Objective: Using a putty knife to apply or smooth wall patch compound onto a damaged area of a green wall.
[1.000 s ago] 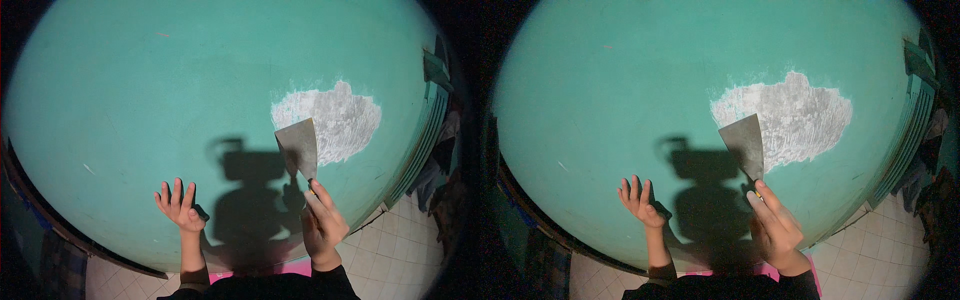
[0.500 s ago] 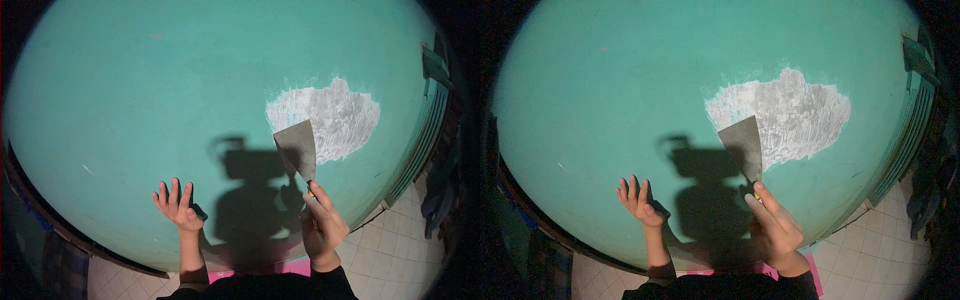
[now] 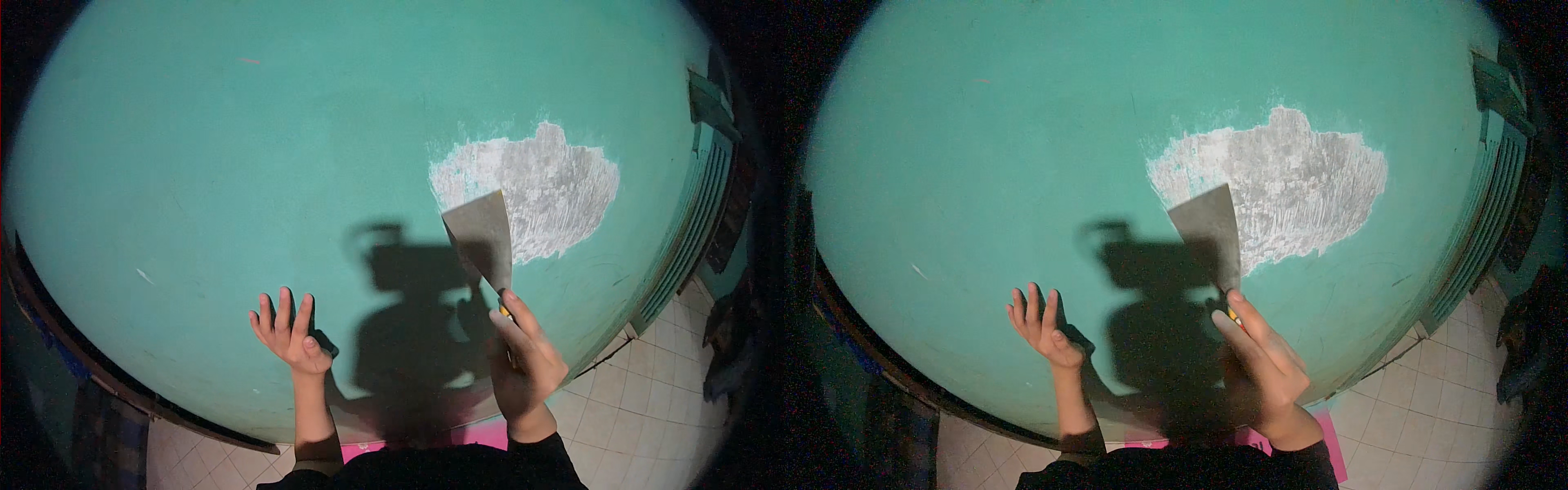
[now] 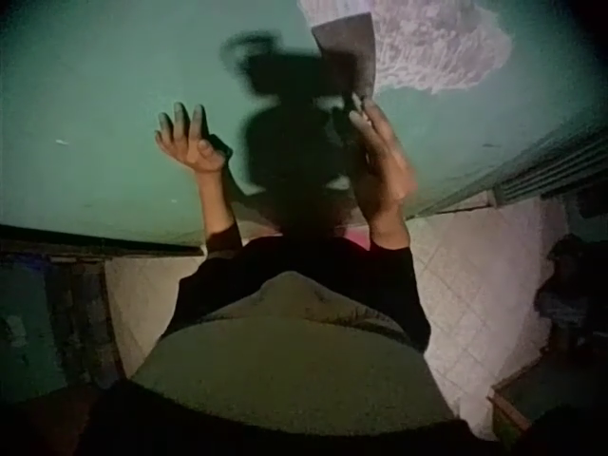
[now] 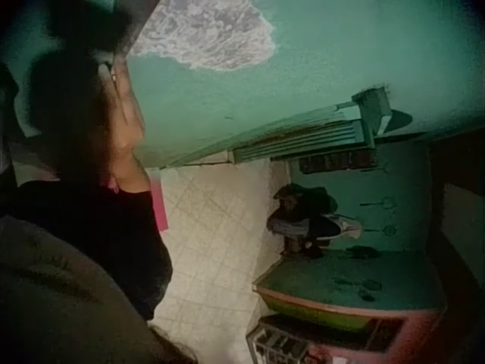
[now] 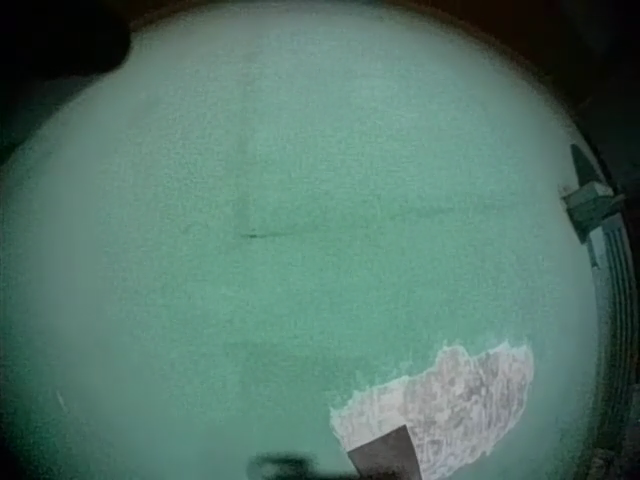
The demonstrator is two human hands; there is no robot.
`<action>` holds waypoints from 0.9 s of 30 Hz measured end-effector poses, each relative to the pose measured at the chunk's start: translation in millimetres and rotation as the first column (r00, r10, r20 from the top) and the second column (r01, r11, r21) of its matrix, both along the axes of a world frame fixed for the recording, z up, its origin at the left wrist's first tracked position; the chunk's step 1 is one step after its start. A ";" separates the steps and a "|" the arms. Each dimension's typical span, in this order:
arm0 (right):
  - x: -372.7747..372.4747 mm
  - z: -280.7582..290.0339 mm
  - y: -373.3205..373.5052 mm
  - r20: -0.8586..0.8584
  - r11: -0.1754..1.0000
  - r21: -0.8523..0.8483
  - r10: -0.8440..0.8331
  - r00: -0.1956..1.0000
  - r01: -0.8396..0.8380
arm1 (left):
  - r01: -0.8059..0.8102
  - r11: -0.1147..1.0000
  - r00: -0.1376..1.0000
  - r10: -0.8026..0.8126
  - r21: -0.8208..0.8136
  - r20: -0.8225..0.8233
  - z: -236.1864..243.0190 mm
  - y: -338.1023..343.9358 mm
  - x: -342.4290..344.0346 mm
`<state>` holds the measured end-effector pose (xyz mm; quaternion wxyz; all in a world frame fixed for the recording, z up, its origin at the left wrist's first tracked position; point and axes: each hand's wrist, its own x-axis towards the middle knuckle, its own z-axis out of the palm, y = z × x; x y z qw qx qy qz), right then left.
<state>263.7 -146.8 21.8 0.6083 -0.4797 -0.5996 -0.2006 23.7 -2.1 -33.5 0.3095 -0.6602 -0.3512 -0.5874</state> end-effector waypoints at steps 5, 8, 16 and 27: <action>3.3 5.5 6.0 0.051 0.999 0.032 -0.005 0.999 0.003 | 0.000 1.000 1.000 0.000 -0.008 -0.004 2.7 -1.6 1.3; 2.4 4.3 0.9 0.074 1.000 0.021 0.005 0.997 -0.007 | -0.001 1.000 1.000 0.001 0.002 0.003 0.8 -2.2 -2.6; -2.5 10.4 3.6 0.064 1.000 0.023 0.005 0.998 -0.006 | 0.005 1.000 1.000 -0.005 -0.014 0.016 1.7 -1.6 -4.0; -1.6 8.9 -0.7 0.083 1.000 -0.006 -0.027 0.996 0.028 | -0.006 1.000 0.999 0.005 -0.023 -0.031 0.1 1.3 -6.9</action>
